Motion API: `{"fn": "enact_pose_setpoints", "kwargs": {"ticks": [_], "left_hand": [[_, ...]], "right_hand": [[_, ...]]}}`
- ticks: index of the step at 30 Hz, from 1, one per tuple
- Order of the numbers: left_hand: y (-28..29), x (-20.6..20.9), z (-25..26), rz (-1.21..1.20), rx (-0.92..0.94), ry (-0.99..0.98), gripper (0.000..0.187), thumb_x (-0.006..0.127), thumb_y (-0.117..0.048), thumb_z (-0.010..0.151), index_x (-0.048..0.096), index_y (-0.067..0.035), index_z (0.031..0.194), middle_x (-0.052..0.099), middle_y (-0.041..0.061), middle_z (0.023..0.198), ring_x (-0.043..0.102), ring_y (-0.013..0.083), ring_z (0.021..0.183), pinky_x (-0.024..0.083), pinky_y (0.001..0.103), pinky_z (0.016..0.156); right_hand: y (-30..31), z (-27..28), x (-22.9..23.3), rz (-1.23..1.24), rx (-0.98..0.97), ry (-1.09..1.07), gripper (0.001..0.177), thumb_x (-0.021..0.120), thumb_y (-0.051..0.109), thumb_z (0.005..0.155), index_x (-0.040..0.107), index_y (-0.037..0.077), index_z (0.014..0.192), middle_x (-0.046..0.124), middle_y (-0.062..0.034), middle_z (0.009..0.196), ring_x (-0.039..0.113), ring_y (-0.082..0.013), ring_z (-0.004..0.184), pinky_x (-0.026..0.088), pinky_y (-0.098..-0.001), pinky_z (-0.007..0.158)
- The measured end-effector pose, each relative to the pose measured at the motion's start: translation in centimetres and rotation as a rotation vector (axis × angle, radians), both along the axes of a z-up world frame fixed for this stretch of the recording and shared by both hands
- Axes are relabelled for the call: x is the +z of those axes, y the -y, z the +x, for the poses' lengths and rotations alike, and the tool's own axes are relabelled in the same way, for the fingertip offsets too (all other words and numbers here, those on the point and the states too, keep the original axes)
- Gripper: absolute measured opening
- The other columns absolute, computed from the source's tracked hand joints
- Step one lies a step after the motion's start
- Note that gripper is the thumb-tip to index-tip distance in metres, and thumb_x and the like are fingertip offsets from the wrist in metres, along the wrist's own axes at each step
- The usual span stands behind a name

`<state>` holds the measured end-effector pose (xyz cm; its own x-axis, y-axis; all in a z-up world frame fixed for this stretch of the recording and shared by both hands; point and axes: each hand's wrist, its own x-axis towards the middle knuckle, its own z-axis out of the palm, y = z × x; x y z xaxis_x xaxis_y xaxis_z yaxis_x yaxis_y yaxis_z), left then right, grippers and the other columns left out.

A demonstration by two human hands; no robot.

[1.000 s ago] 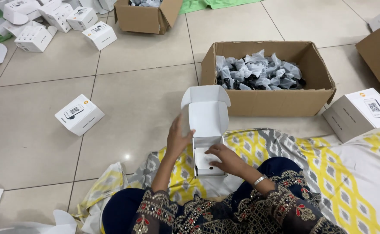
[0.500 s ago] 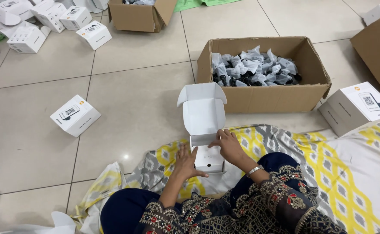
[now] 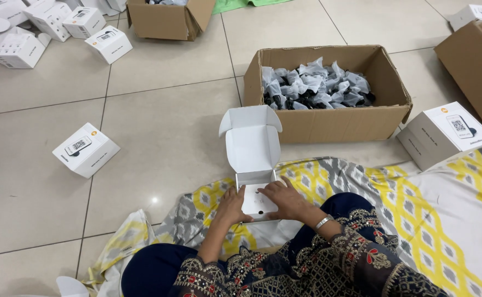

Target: The person packs electronic items and cables into product boxes in an assembly or fulfillment setting.

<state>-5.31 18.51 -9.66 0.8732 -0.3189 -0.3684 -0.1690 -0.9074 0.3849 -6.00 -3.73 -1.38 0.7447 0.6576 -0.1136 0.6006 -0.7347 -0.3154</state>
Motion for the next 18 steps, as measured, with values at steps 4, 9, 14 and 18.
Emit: {"fn": "enact_pose_setpoints", "kwargs": {"ticks": [4,9,14,18], "left_hand": [[0.4,-0.1,-0.7,-0.010,-0.008,0.081,0.127,0.098,-0.044,0.062,0.025,-0.001,0.157,0.036,0.032,0.154,0.036,0.0451,0.145,0.031,0.049,0.120],[0.7,1.8,-1.6,-0.042,-0.002,0.193,0.125,0.096,-0.037,0.064,0.024,0.001,0.159,0.046,0.030,0.141,0.048,0.0442,0.132,0.040,0.048,0.112],[0.5,5.1,-1.8,-0.112,0.045,0.192,0.110,0.097,-0.036,0.063,0.035,-0.003,0.149,0.046,0.026,0.141,0.048,0.0426,0.131,0.040,0.048,0.110],[0.8,5.6,-2.2,-0.148,0.065,0.356,0.083,0.093,-0.029,0.065,0.050,-0.005,0.133,0.045,0.025,0.146,0.047,0.0411,0.134,0.040,0.049,0.110]], "right_hand": [[-1.6,-0.3,-0.9,-0.158,-0.032,0.033,0.094,0.091,0.034,0.066,0.045,0.004,0.143,0.056,-0.0157,0.121,0.048,-0.0315,0.125,0.019,-0.0538,0.123],[-1.4,-0.1,-4.5,-0.104,-0.084,0.416,0.097,0.091,0.025,0.060,0.049,0.005,0.145,0.052,-0.0135,0.120,0.049,-0.0309,0.123,0.026,-0.0533,0.118],[-2.2,-0.4,1.5,0.136,-0.159,0.049,0.093,0.096,0.032,0.060,0.051,0.007,0.137,0.047,-0.0187,0.117,0.044,-0.0377,0.118,0.030,-0.0515,0.108],[-1.0,0.1,-0.1,0.247,-0.177,0.119,0.061,0.090,0.025,0.066,0.061,0.011,0.118,0.051,-0.0119,0.108,0.049,-0.0335,0.114,0.038,-0.0463,0.106]]}}
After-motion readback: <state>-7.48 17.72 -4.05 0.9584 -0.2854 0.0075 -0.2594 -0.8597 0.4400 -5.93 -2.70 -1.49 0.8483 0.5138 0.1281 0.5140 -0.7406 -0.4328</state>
